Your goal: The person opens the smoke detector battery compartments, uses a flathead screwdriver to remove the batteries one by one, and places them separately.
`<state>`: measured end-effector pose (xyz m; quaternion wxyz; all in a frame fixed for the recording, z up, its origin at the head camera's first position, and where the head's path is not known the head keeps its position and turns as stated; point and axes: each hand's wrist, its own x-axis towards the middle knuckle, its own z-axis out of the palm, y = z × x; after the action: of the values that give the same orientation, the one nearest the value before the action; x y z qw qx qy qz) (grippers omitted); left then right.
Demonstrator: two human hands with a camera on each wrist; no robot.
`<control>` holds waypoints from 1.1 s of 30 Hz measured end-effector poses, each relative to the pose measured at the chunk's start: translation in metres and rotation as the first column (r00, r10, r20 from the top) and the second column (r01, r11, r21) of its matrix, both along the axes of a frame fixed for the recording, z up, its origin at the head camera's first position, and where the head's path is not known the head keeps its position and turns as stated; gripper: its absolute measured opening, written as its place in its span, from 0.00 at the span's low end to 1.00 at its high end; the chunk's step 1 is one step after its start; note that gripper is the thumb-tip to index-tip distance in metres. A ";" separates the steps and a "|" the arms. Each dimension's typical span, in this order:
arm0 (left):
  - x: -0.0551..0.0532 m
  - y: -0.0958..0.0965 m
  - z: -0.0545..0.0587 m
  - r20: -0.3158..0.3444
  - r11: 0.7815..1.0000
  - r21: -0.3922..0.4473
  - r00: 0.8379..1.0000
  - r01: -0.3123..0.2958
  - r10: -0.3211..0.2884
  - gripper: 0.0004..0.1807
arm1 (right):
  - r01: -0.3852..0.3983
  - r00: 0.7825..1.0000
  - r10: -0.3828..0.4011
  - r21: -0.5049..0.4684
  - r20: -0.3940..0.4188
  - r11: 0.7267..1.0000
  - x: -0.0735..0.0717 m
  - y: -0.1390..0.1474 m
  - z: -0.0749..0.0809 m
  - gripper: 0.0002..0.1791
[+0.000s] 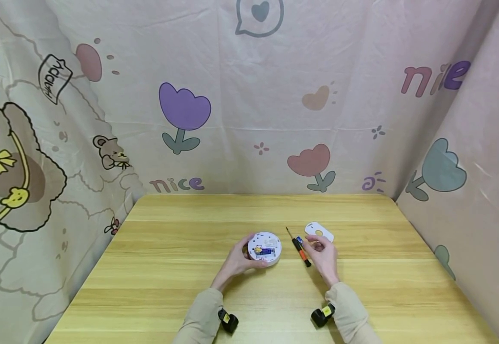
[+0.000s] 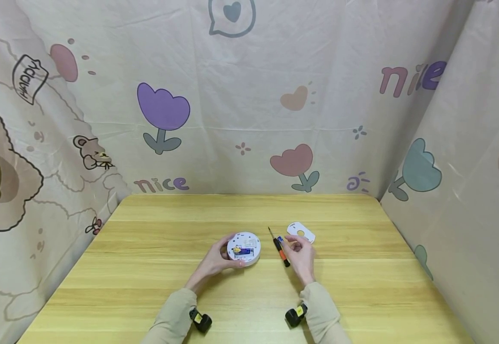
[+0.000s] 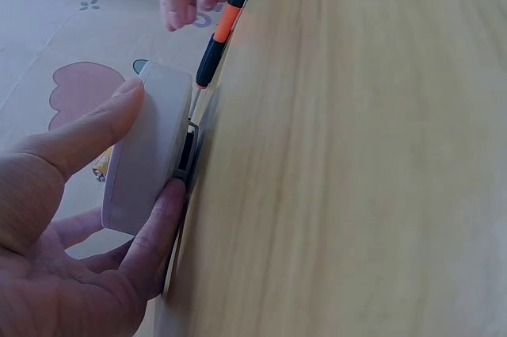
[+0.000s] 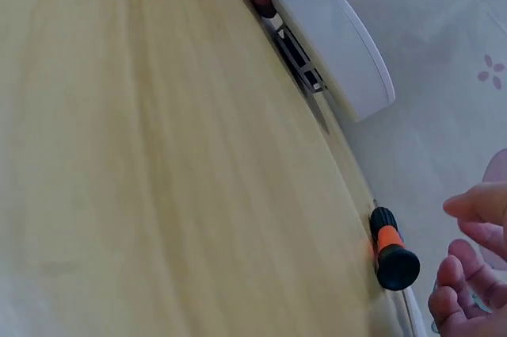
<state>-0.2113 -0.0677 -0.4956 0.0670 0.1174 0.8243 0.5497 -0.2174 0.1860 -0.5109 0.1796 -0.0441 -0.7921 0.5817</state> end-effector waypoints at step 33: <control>0.000 0.000 0.001 -0.006 1.000 0.004 1.000 0.008 -0.008 0.54 | -0.271 0.961 0.273 0.045 -0.044 0.962 0.019 -0.038 0.034 0.14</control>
<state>-0.2110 -0.0679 -0.4943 0.0666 0.1227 0.8229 0.5508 -0.1985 0.1479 -0.4770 0.1184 0.0829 -0.7971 0.5862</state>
